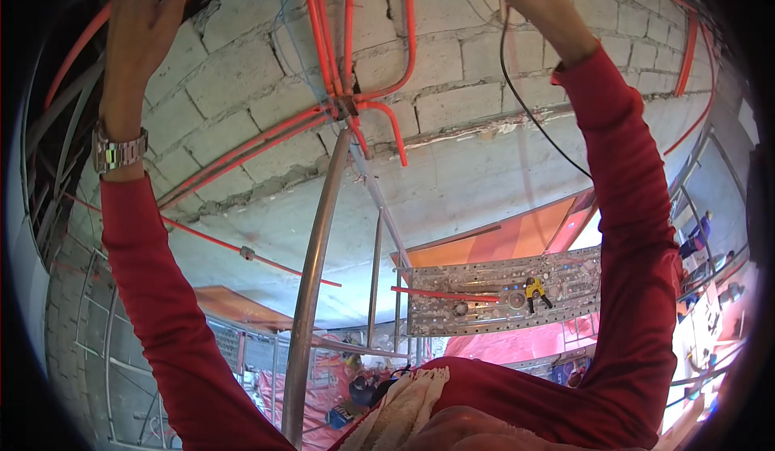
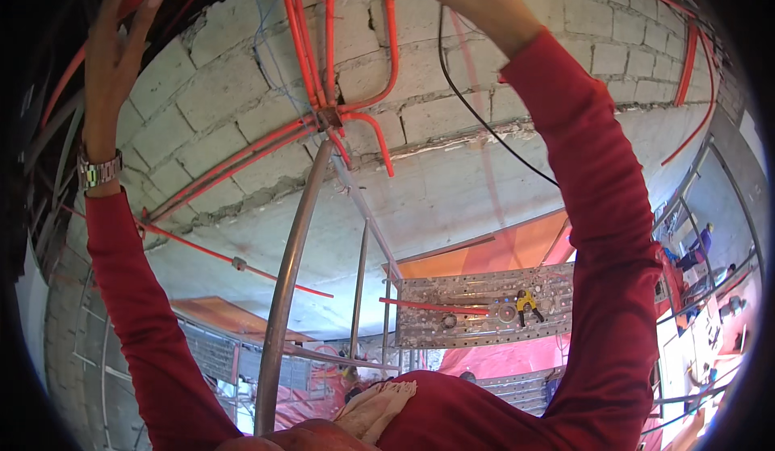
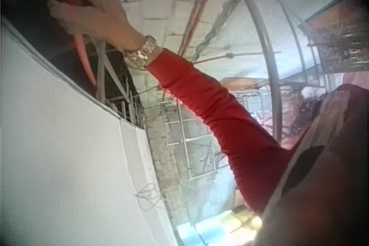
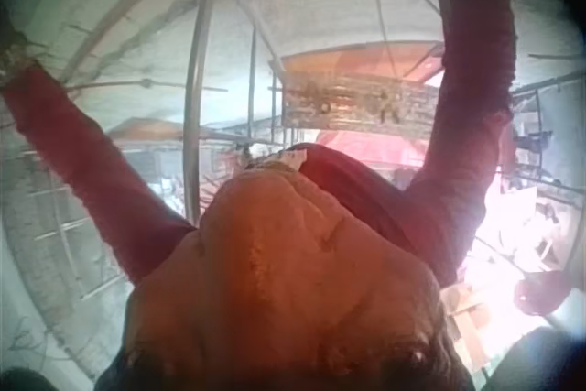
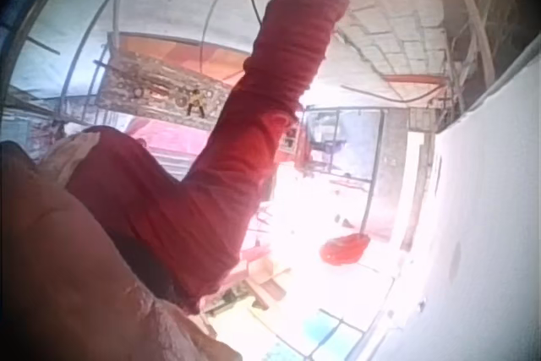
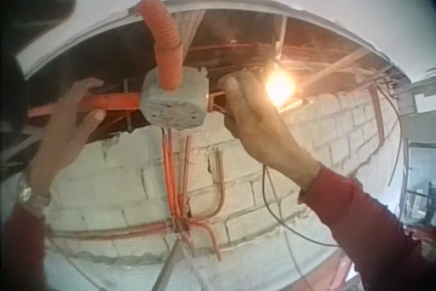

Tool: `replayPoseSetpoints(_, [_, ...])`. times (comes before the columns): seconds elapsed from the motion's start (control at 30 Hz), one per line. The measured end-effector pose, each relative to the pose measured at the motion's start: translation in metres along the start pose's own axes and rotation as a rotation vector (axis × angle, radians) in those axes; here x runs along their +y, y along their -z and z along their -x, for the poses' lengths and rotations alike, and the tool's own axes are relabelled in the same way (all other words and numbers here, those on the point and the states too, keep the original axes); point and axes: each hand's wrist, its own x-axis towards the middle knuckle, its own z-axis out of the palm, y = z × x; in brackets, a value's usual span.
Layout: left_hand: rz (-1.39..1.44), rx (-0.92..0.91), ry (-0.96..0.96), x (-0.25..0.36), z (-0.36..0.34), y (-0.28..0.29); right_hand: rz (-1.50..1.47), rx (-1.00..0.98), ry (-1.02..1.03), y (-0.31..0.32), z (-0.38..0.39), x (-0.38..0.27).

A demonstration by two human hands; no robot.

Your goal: The person stands on a scaffold and uses a roll of tape to wrap wire ends, then inserts the wires and a conduit into a junction box on the ceiling.

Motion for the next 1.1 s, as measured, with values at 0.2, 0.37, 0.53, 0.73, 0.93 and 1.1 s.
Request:
replayPoseSetpoints(0.2, [0.121, -0.010, 0.013, -0.023, 0.004, 0.006, 0.027, 0.056, 0.312, -0.032, -0.016, -0.016])
replayPoseSetpoints(0.37, [-0.155, 0.055, -0.144, -0.002, 0.010, 0.004, 0.019, 0.093, 0.338, -0.031, -0.011, -0.008])
replayPoseSetpoints(0.53, [-0.263, 0.097, -0.468, 0.101, 0.018, -0.005, -0.039, 0.081, 0.451, -0.029, -0.021, 0.003])
replayPoseSetpoints(0.73, [-0.457, 0.186, -0.597, 0.115, -0.053, -0.043, 0.023, 0.064, 0.396, -0.027, -0.020, 0.002])
replayPoseSetpoints(0.93, [-0.453, 0.058, -0.531, 0.119, -0.055, -0.043, 0.131, 0.005, 0.266, -0.028, -0.016, 0.029])
replayPoseSetpoints(1.1, [-0.433, 0.024, -0.527, 0.114, -0.059, -0.039, 0.208, -0.048, 0.197, -0.013, -0.015, 0.045])
